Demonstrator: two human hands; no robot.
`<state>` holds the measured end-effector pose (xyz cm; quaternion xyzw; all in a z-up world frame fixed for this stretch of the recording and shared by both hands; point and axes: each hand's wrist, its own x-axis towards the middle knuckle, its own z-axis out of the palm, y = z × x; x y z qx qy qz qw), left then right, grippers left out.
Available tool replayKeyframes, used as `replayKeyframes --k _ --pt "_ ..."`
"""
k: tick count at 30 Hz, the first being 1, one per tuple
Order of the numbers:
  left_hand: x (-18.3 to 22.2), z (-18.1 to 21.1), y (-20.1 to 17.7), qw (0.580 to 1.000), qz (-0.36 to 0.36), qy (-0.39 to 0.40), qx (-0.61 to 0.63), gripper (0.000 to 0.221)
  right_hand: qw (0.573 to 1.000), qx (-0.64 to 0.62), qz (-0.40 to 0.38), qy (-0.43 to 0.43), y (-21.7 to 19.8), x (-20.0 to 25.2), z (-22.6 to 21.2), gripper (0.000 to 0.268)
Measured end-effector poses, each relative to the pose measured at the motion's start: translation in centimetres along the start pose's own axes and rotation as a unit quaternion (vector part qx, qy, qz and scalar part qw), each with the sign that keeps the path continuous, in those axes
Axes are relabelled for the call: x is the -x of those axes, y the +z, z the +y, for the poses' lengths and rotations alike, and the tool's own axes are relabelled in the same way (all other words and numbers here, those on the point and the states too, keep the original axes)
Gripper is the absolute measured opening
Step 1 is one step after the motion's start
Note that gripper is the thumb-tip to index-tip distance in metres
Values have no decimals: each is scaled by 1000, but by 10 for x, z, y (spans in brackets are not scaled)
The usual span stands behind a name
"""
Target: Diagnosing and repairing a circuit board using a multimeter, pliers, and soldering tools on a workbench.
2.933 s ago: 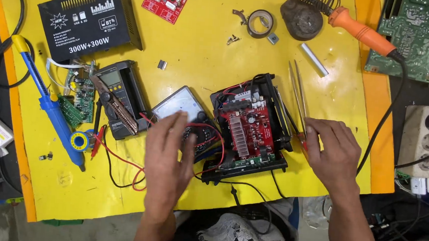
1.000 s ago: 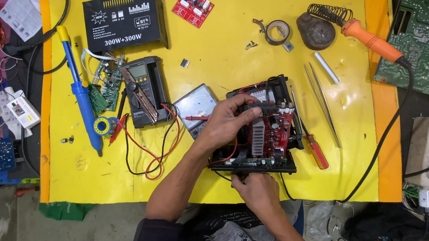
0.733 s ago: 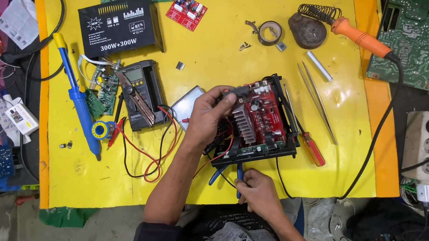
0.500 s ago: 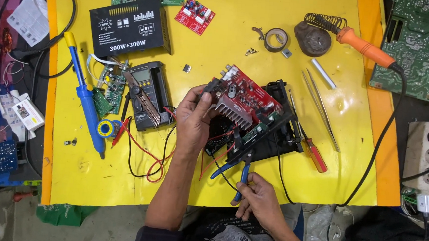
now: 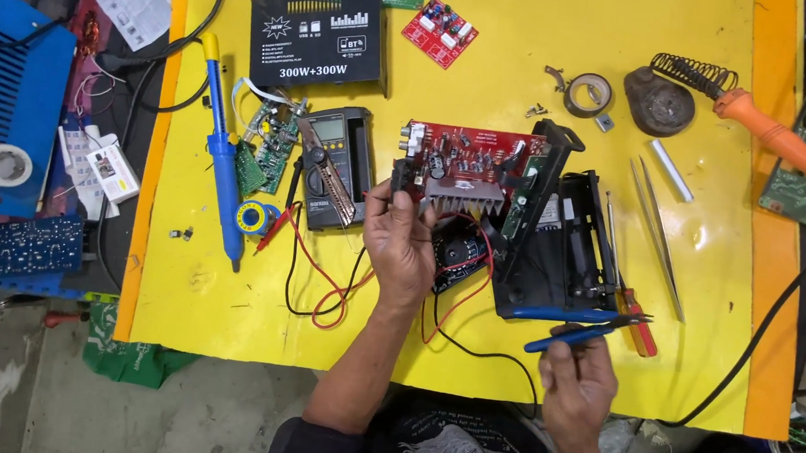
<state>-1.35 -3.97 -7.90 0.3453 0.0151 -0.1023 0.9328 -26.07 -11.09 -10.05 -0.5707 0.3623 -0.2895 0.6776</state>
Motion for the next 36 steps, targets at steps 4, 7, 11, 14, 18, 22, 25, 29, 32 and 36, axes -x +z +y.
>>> replayKeyframes --k 4,7,11,14,18,22,25,29,32,36 --pt "12 -7 -1 1000 -14 11 21 28 980 91 -85 -153 5 -32 -59 44" --pt "23 -8 9 999 -26 26 9 26 953 -15 -278 -120 30 -56 -106 19" --pt "34 -17 13 999 3 40 -3 26 939 -13 -343 24 52 -76 -123 20" --pt "36 -20 19 998 19 50 -18 27 912 60 -404 -37 61 -86 -155 24" --pt "45 -11 31 998 7 47 -39 25 918 -9 -391 71 48 -92 -115 24" --pt "46 -13 31 998 -3 38 -46 28 933 -21 -343 109 56 -90 -140 27" --pt "47 -17 34 996 -1 50 -70 27 933 94 -343 44 58 -99 -173 29" --pt "54 -12 44 994 -30 67 -80 28 916 299 -263 -44 60 -93 -188 58" --pt "55 -13 48 993 -39 71 -87 29 888 382 -221 -131 62 -83 -191 50" --pt "55 -15 50 991 -47 86 -90 30 870 403 -215 -187 59 -84 -189 47"
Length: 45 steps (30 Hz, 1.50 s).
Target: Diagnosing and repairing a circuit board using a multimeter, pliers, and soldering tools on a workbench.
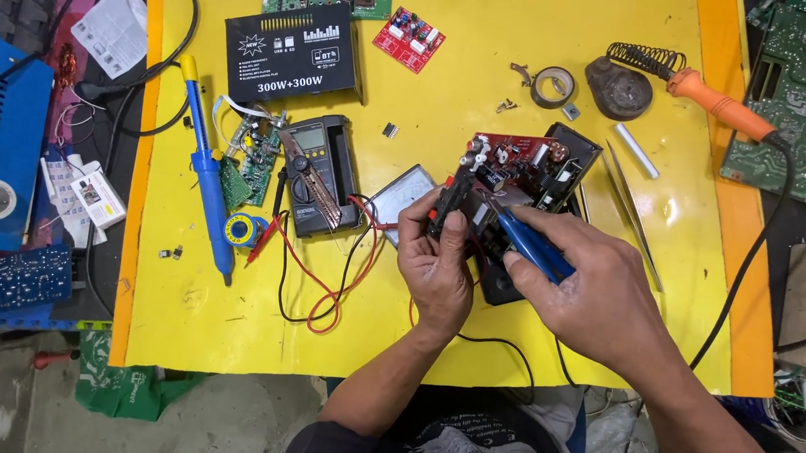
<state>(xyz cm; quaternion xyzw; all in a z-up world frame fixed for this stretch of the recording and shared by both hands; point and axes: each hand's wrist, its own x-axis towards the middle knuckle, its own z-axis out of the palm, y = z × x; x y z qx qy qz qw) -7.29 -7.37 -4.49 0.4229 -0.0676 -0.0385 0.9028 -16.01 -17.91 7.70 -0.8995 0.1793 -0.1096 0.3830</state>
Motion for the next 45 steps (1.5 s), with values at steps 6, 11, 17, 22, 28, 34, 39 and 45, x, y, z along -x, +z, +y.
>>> replayKeyframes --k 6,11,17,22,28,34,39,45 --pt "3 2 4 1000 -10 2 -14 28 999 -38 -23 5 -4 -7 -4 48" --pt "0 3 0 999 -22 5 -31 29 999 -41 -21 3 -2 -9 -2 47" --pt "-4 6 2 998 -39 1 -54 31 999 -34 -7 -32 0 -9 1 41" --pt "-11 12 8 996 -61 -17 -59 37 998 -39 1 -42 4 -11 6 38" --pt "-17 14 11 993 -64 -4 -103 34 993 -98 38 -57 20 -11 28 34" --pt "-15 6 17 990 -48 12 -134 32 990 -110 66 -60 26 -7 32 34" --pt "-17 6 20 984 -54 16 -170 30 972 -229 59 14 31 -1 49 32" --pt "-14 10 29 984 -58 21 -169 29 975 -214 53 1 25 -4 51 33"
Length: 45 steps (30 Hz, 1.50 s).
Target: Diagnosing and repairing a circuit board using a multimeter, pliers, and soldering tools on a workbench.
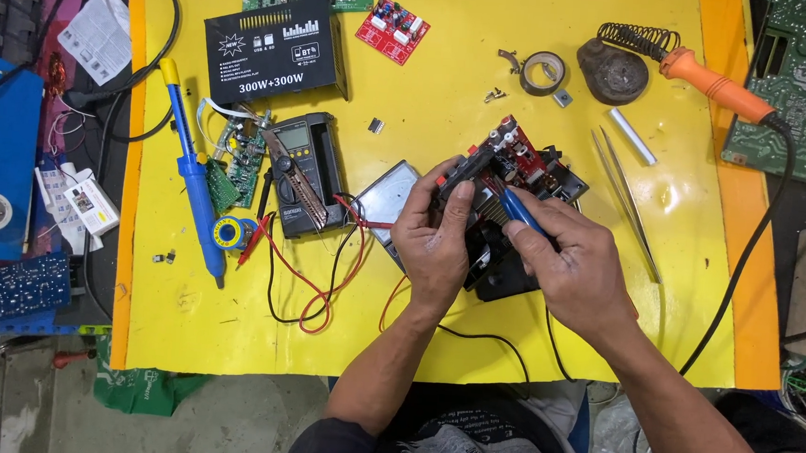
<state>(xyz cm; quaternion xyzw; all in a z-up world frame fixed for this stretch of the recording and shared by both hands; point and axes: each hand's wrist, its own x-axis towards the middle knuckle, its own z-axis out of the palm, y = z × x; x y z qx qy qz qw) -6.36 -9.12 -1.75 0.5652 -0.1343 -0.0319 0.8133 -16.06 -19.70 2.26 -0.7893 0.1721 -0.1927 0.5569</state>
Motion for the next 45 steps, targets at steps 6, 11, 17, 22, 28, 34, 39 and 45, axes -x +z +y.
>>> replayKeyframes --k 6,11,17,22,28,34,39,45 --pt "-4 -10 -5 993 -82 -23 84 69 1000 1 7 15 -6 4 -13 34" --pt "3 -8 -3 984 -132 -44 114 102 999 -22 -9 28 -6 4 -7 34" --pt "6 -31 7 988 -99 -33 117 100 999 10 -6 32 -3 3 -18 36" --pt "6 -21 14 995 -71 -12 76 86 997 68 -1 36 -3 3 -33 37" --pt "9 -22 14 997 -56 -3 54 67 997 -9 6 72 -3 2 -17 34" --pt "11 -49 7 989 -38 -26 140 63 997 67 27 40 2 6 -26 36" --pt "15 -50 12 988 -22 -33 146 63 995 86 39 24 3 5 -24 34" --pt "11 -46 12 989 -35 -27 143 64 995 93 2 36 -2 5 -33 41"
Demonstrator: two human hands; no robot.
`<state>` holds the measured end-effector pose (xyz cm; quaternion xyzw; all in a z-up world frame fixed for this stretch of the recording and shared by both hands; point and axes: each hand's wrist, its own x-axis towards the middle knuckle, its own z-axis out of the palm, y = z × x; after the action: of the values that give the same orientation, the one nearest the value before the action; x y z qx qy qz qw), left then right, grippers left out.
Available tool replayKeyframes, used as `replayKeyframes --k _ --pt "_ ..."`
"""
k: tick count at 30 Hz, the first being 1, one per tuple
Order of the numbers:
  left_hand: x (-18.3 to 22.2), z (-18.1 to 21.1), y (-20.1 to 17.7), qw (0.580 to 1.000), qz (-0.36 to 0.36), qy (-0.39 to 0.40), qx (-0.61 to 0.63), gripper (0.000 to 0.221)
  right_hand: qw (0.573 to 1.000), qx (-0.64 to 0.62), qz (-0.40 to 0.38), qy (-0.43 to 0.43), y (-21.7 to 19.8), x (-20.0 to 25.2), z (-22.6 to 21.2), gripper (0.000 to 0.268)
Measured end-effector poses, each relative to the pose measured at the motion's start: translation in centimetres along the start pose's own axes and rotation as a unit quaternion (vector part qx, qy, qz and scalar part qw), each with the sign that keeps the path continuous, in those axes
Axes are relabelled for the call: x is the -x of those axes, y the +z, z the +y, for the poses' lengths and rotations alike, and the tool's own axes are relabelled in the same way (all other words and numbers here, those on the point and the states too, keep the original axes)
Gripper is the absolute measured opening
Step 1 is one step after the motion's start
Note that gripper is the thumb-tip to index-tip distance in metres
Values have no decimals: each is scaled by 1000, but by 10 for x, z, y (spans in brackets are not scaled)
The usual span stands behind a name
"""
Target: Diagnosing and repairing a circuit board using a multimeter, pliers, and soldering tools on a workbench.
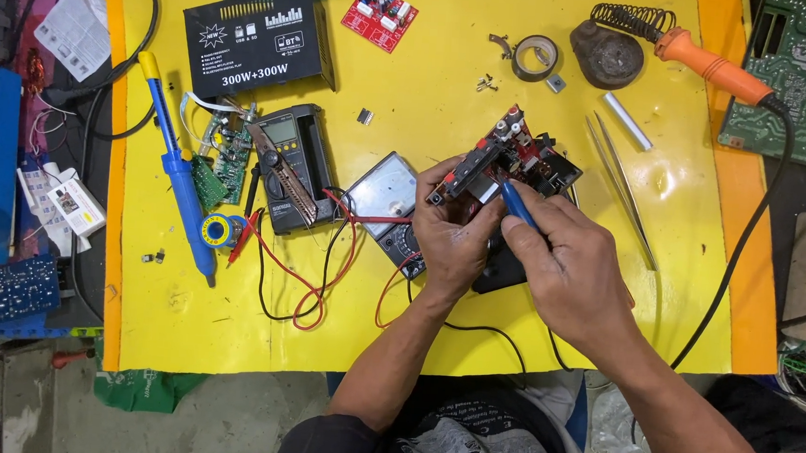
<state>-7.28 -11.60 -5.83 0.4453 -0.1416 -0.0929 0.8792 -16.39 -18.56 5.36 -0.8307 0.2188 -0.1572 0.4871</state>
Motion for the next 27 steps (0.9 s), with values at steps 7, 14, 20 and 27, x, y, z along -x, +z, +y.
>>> replayKeyframes --k 7,14,20,27 --pt "5 9 -7 1000 -12 4 12 61 996 74 -39 17 -15 12 -14 48" --pt "3 38 1 988 -51 -90 -111 49 956 -220 -39 190 -34 60 19 55" --pt "-9 24 -21 984 -82 -161 -6 66 987 39 117 104 -41 70 91 53" --pt "-14 16 -31 955 -128 -226 143 71 925 346 150 -50 -36 47 180 52"
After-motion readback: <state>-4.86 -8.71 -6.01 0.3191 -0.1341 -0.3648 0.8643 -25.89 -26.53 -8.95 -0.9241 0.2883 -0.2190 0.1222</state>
